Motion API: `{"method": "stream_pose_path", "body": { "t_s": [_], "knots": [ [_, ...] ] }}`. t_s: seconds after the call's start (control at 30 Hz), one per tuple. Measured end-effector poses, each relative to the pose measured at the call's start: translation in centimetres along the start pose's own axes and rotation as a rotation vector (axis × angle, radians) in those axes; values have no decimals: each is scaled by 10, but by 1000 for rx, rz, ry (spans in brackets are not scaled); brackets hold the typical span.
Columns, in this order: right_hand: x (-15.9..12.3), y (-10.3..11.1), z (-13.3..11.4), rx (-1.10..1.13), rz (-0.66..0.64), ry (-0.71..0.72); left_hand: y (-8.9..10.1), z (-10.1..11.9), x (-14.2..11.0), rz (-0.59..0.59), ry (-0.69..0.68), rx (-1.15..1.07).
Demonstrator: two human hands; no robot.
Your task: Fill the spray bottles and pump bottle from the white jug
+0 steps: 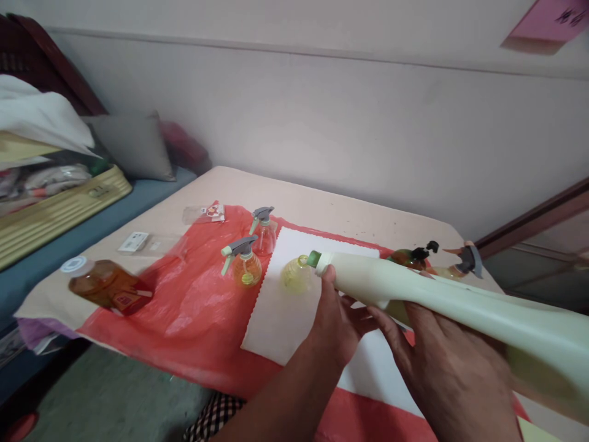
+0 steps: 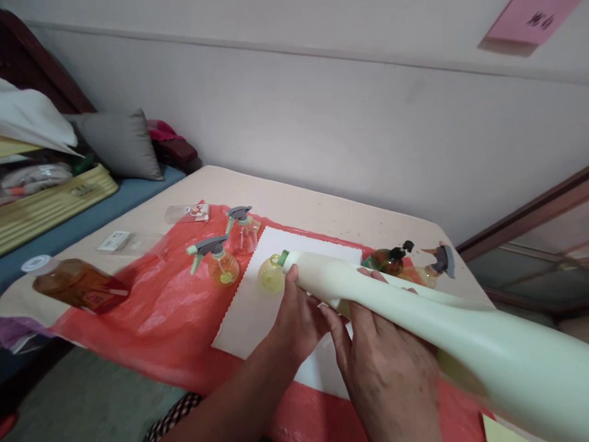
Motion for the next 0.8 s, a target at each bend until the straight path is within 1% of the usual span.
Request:
{"method": "stream_pose_path", "body": {
  "t_s": [0.27, 0.47, 0.6, 0.8],
  "knots": [
    [1, 0, 0, -9, 12, 14, -1, -1, -2, -8, 0, 4],
    [1, 0, 0, 2, 2, 7, 0, -1, 0, 5, 0, -2],
    [1, 0, 0, -8, 20, 13, 0, 0, 0, 14, 3, 3],
    [1, 0, 0, -5, 5, 9, -1, 0, -2, 15, 1, -2]
  ]
}}
Point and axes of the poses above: each hand's wrist, its own x-axis towards the middle knuckle, its own y-axis out of the back of the hand, z = x × y, the point moved 3 cm from there along x, towards the middle knuckle, and after that the axes turned 1 degree about z, right-handed, at the moved point
